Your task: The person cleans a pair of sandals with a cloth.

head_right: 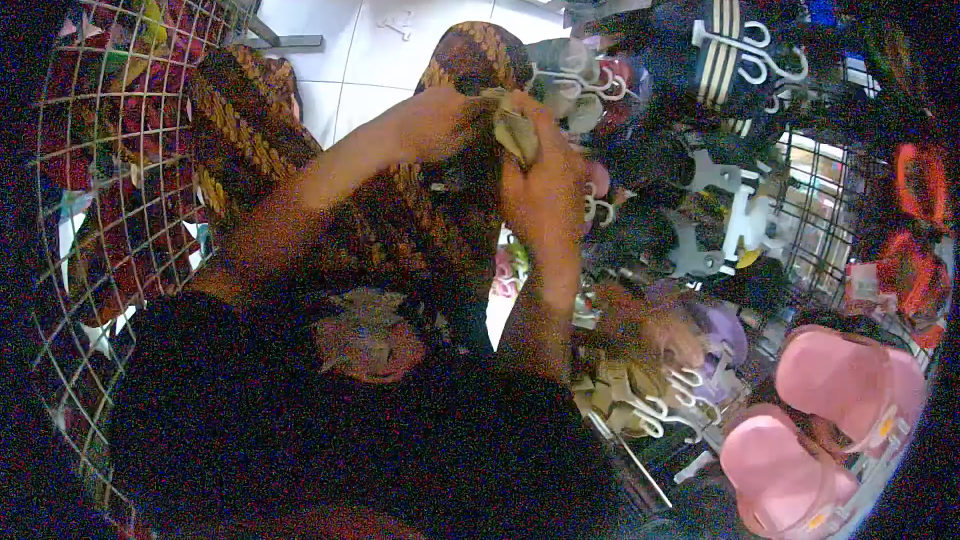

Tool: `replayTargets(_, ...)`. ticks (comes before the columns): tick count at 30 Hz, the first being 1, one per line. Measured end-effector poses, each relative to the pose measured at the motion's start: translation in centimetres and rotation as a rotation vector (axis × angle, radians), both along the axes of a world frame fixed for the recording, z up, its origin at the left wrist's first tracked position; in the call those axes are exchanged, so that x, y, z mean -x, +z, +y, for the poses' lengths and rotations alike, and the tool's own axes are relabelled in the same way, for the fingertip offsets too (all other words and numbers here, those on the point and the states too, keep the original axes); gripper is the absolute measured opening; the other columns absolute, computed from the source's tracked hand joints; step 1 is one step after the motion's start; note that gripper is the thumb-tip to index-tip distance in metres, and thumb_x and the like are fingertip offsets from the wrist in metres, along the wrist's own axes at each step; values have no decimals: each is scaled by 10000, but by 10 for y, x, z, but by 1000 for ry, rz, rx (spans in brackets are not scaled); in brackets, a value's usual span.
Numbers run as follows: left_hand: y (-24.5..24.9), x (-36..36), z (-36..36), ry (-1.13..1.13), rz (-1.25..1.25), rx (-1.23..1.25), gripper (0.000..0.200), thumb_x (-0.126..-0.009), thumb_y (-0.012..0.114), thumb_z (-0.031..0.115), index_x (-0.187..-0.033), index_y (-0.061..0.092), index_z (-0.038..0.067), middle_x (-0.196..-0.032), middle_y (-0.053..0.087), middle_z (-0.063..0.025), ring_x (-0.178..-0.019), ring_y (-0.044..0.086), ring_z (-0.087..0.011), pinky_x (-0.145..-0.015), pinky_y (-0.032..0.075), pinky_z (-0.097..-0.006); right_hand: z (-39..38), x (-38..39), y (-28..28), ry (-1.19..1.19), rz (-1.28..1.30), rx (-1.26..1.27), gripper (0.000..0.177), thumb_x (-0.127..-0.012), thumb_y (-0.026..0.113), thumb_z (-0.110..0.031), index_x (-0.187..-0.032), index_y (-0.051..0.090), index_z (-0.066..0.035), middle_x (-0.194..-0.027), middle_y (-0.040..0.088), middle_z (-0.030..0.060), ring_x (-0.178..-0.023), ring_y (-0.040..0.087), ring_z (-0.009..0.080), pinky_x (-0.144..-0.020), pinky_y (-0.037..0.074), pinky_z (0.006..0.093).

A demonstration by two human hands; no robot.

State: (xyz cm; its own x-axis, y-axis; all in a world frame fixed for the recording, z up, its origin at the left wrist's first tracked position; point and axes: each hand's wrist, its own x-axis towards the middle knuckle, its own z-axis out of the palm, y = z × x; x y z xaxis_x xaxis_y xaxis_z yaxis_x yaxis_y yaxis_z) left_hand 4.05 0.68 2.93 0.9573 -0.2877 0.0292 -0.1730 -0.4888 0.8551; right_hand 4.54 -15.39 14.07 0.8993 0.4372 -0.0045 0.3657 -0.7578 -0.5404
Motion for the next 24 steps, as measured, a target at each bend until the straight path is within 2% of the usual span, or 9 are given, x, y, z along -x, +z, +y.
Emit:
replayTargets(3,-10,5,5,-30,-16,65,354,-962,503,354,-972,634,26,-815,654,-261,-798,641,-447,-738,522,-518,-11,10,-10,-64,85,12,393,-878,618,-96,-1268,588,-135,-1046,694,185,-989,662,395,-850,519,395)
replayTargets(4,-13,6,8,-35,-42,53,375,-967,502,377,-959,634,25,-807,653,-255,-797,640,-447,-737,521,-518,-11,18,-7,-10,-10,85,423,-840,621,-50,-1257,594,-116,-1084,680,185,-1018,651,377,-882,507,397)
replayTargets(7,-16,6,16,-38,-72,19,440,-978,496,439,-921,632,25,-786,648,-242,-788,639,-448,-728,517,-517,-16,42,-13,-8,61,45,449,-803,624,-15,-1244,598,-101,-1117,667,183,-1037,641,367,-911,494,407)
replayTargets(11,-16,7,12,8,-32,-35,483,-978,492,487,-889,628,32,-763,642,-234,-750,637,-451,-698,517,-523,-29,59,-24,129,114,226,509,-758,660,-9,-1251,596,-116,-1181,605,169,-1062,596,379,-939,470,430)
replayTargets(15,-45,6,-2,126,-260,-100,461,-977,491,492,-903,628,58,-741,644,-229,-710,640,-452,-667,523,-539,-46,81,-56,199,137,216,725,-710,732,-62,-1383,470,-106,-1301,507,223,-1163,502,427,-993,402,484)
replayTargets(17,-28,10,-3,107,-179,-64,483,-982,456,503,-888,627,61,-722,645,-226,-688,648,-437,-653,540,-525,-53,104,-72,193,-111,286,827,-689,759,-124,-1435,404,-79,-1315,489,248,-1172,488,444,-996,394,505)
replayTargets(21,-46,8,-20,-31,-226,-108,506,-978,428,532,-875,646,87,-713,659,-198,-665,664,-414,-608,547,-508,-61,98,-103,143,-221,-133,865,-659,769,-198,-1434,411,-62,-1325,479,253,-1188,469,446,-998,389,519)
replayTargets(23,-12,5,-10,-117,-31,-303,467,-979,437,524,-992,652,110,-810,679,-204,-731,673,-400,-637,549,-500,-61,103,-102,67,-206,89,883,-637,771,-205,-1433,413,-64,-1325,483,244,-1188,469,434,-1000,393,512)
replayTargets(24,-15,10,-7,-9,-224,-107,471,-979,445,517,-994,654,95,-791,672,-207,-720,661,-412,-644,538,-509,-56,98,-99,80,-218,48,878,-630,770,-204,-1423,422,-63,-1324,485,239,-1186,470,431,-1001,394,512)
